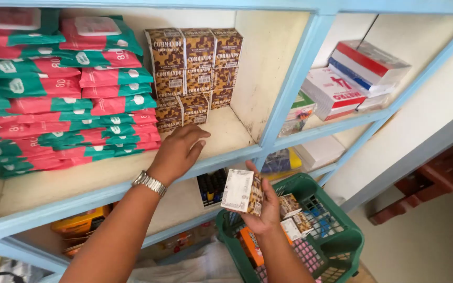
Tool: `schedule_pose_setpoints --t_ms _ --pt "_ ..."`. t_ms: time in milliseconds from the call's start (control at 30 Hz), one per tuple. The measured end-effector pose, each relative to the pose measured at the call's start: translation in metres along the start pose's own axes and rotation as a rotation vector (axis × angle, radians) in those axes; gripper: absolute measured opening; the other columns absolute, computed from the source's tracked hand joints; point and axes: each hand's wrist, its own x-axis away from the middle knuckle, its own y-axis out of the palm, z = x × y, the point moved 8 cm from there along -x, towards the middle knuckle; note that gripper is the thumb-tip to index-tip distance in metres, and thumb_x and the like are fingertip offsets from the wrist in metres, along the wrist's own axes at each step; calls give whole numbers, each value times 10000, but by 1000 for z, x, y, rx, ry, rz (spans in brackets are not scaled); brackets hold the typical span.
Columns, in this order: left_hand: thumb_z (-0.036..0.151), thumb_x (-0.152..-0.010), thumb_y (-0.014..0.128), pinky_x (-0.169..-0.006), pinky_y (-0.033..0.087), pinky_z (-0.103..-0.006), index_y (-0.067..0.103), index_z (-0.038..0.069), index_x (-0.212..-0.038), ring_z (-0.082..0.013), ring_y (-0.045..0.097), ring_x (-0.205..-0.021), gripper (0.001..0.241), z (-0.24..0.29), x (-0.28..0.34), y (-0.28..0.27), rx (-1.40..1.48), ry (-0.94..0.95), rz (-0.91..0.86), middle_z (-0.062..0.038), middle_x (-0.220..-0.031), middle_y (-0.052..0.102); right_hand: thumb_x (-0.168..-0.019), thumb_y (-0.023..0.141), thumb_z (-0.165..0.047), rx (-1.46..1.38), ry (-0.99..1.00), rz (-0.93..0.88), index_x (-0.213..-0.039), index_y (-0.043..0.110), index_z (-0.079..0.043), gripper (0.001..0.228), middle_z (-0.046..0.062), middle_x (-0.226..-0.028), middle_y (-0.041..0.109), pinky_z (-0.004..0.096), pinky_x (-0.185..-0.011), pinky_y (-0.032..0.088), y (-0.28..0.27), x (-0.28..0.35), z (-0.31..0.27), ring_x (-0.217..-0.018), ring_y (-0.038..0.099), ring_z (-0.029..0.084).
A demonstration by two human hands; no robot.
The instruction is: The recorder is stocking small boxes of safety matches onto a grocery store shelf from a plastic basket.
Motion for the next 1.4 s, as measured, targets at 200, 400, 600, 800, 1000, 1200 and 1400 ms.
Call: schedule_pose_setpoints --t_ms 200,400,600,800,1000,1200,1400 --pt "201 -1003 607 -1075 452 -429 664 94 -1307 -354 558 -1293 327 56 64 6 208 1 -97 -171 -1361 596 -980 640 -362 120 18 98 -1531 495 -129 616 99 -1309 657 470 -1028 534 -17 13 44 -1181 659 274" --pt "245 -1018 553 -1201 360 -450 611 72 -1381 -340 466 -1440 406 60 127 12 464 -59 -84 -163 -1492 544 -994 654 -339 244 111 83 -1439 497 -134 514 88 -1280 624 411 -964 536 -3 45 103 -1145 639 224" --pt "296 -1080 458 -1134 396 -419 572 43 -1438 -292 504 -1350 453 25 191 21 1086 -443 0 -159 -1434 556 -1006 686 -192 1286 -277 -330 -1420 485 -59 479 128 -1194 502 375 -1016 461 88 74 98 -1122 542 259" --pt "327 -1035 492 -1098 430 -343 443 72 -1491 -209 525 -1316 524 13 241 26 1199 -676 -46 -105 -1426 547 -1002 640 -286 1515 -394 -400 -1288 601 -51 372 115 -1108 548 366 -924 490 70 75 119 -1034 576 220" --pt "292 -1009 554 -1087 432 -319 374 84 -1486 -168 509 -1312 551 10 271 22 969 -637 -165 -104 -1411 534 -1107 384 -454 1010 145 -160 -1166 608 -38 476 101 -1074 658 323 -883 515 13 58 158 -977 615 168" --pt "292 -1027 552 -1043 467 -312 445 58 -1441 -166 562 -1230 487 -5 291 14 1000 -725 -14 -130 -1340 588 -1059 417 -494 494 324 77 -1261 605 -64 511 116 -1038 678 362 -821 573 -6 65 173 -957 648 230" --pt "357 -1007 542 -1005 499 -344 441 71 -1433 -173 598 -1188 523 -13 299 14 1277 -861 124 -121 -1344 582 -902 632 -296 792 277 120 -1420 473 -194 552 72 -1158 541 408 -893 579 7 99 160 -1083 609 211"
